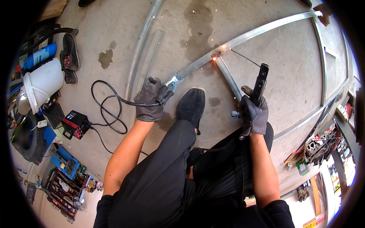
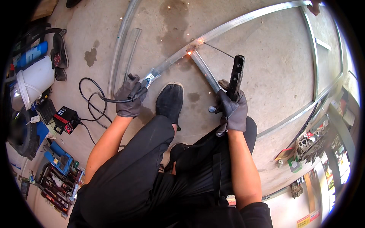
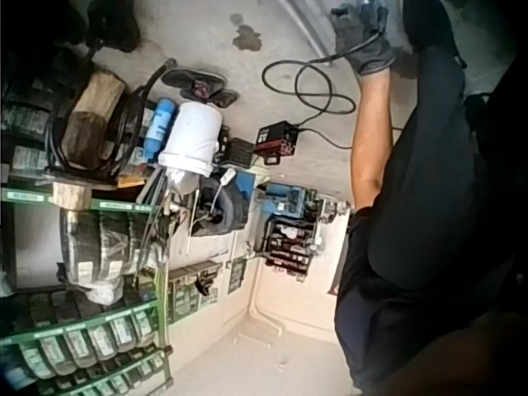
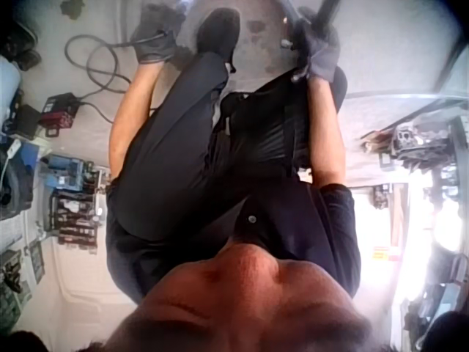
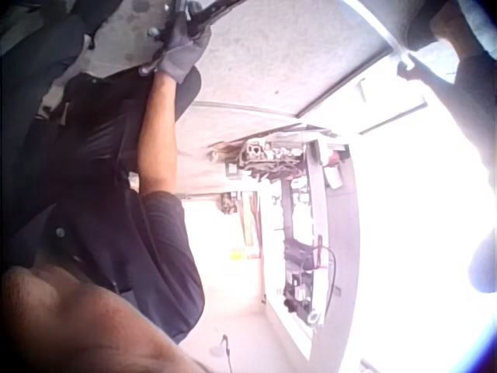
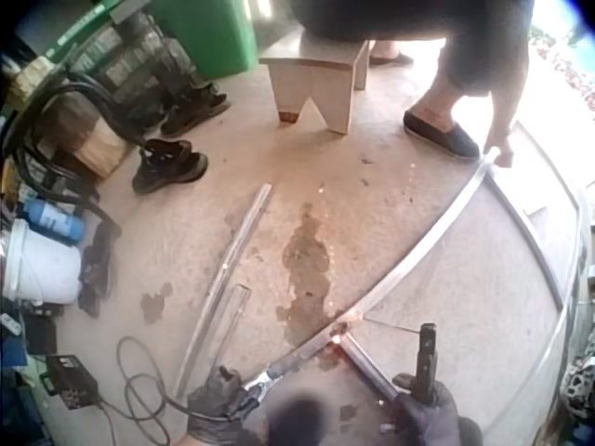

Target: The person measures and marks a metal frame on the floor with a tape measure and marker. Then, the person uses a welding tool to weld the joints of the metal frame together while sitting on the floor.

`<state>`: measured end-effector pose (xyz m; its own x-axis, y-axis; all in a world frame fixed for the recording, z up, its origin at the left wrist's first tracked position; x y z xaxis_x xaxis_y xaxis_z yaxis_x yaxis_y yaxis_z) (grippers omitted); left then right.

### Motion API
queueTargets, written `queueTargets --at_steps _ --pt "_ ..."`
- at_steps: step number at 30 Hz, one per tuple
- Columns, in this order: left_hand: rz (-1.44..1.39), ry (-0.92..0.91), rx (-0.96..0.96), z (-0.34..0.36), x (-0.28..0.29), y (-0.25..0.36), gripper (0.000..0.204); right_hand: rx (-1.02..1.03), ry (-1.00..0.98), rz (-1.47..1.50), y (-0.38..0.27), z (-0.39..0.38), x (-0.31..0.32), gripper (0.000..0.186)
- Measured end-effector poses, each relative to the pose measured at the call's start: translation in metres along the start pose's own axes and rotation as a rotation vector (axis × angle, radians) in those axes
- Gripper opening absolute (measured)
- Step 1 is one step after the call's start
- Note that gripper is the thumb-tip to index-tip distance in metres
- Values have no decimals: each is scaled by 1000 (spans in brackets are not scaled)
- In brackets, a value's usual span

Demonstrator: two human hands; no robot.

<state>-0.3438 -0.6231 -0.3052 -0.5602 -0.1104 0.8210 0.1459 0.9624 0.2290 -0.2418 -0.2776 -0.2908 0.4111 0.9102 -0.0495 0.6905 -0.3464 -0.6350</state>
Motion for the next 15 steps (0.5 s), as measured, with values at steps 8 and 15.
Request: queueTargets --at_steps 8,15 --pt "-12 -66 19 1 1 1 38 -41 52 90 -3 5 3 29" --pt "16 -14 5 0 -1 -1 33 -56 -26 -45 6 11 5 27"
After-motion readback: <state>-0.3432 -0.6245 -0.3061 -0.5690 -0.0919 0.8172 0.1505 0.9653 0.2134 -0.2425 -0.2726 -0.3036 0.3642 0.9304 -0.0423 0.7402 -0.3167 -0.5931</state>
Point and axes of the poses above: each hand's wrist, its own z-axis towards the middle knuckle, its own x-axis out of the back of the hand, y = z × x, the point moved 4 cm from there along z, towards the middle knuckle, and after that the axes turned 11 degrees about -y, right-handed, at the moved point
